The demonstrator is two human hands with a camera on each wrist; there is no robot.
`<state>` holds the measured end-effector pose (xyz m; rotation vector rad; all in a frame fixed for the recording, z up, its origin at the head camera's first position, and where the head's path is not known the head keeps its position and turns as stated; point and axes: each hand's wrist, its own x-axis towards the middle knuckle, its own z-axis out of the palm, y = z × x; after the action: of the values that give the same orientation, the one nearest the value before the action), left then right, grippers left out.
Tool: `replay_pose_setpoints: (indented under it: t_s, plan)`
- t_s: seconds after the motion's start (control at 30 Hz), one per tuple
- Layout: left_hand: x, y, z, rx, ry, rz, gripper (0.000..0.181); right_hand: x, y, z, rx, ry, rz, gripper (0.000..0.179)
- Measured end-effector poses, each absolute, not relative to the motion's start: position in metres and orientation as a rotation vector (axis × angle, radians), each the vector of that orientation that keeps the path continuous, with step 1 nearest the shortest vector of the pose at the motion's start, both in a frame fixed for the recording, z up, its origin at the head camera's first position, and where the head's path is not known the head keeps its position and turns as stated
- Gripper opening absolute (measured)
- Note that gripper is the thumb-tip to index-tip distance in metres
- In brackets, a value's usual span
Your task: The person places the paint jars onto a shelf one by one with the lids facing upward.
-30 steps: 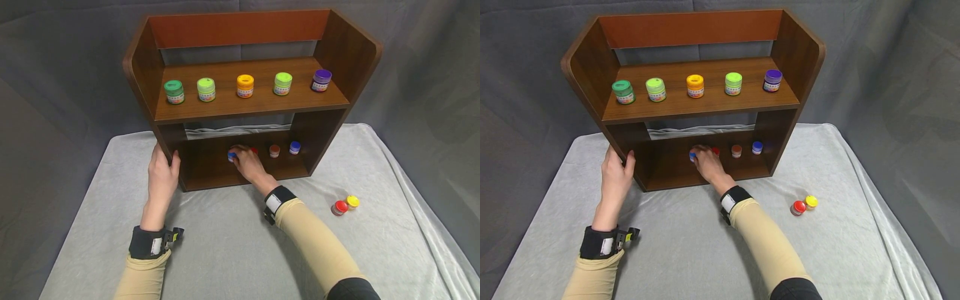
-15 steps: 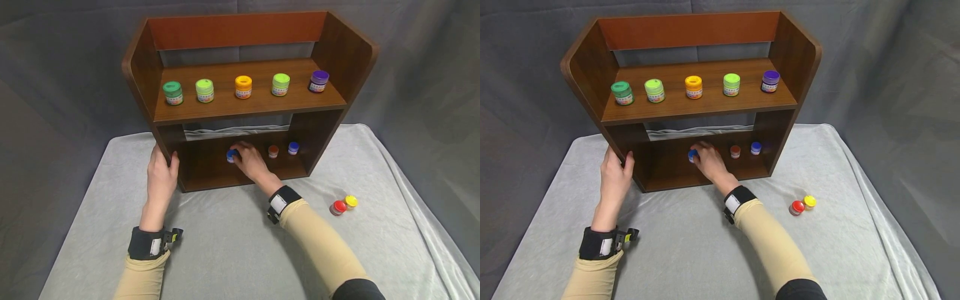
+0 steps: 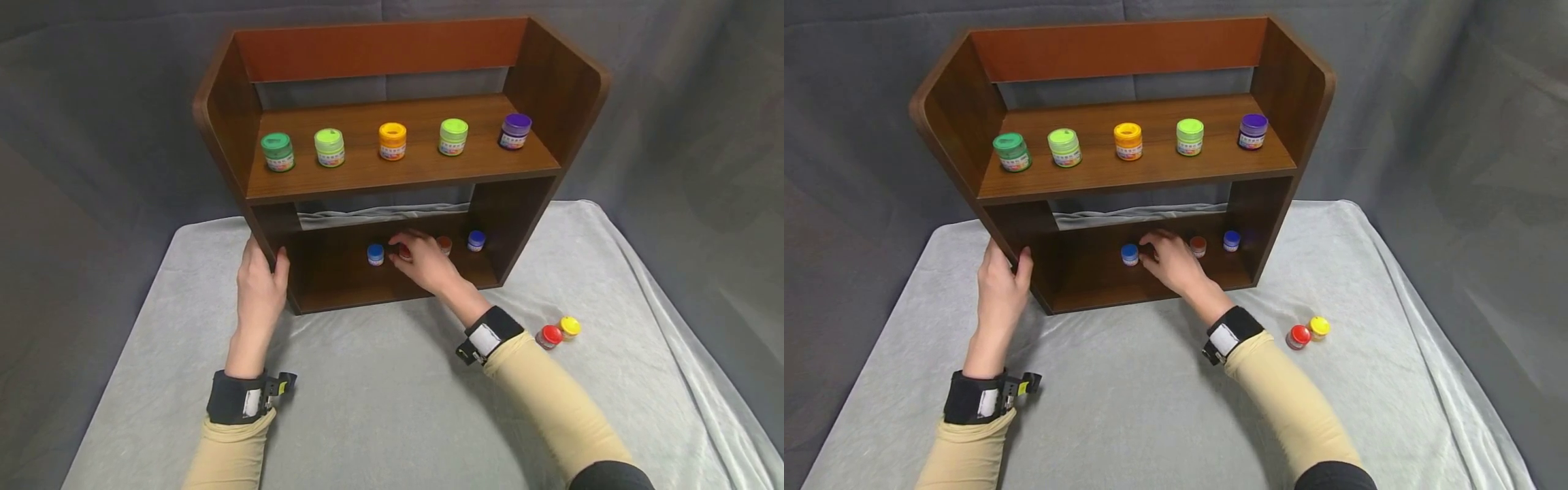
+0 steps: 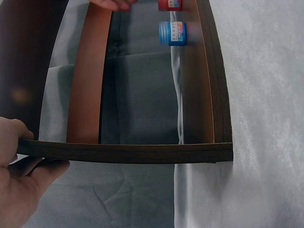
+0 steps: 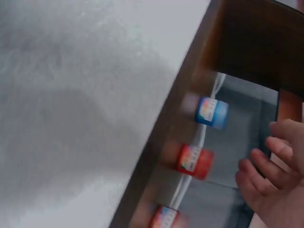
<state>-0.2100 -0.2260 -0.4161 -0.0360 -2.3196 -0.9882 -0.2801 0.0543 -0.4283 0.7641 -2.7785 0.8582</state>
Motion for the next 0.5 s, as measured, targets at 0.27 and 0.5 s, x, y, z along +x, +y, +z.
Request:
replay_pose_setpoints:
  t_s: [0.27,0.5]
  plan:
    - [-0.209,-0.226,-0.416,-0.022,-2.328,-0.994,0.044,-0.268,0.084,-0.416,0.896,-2.858,0.790,0.026]
    - [-0.210,-0.226,-0.415,-0.029,-2.320,-0.991,0.043,-0.255,0.111,-0.421,0.880,-2.944,0.719,0.026]
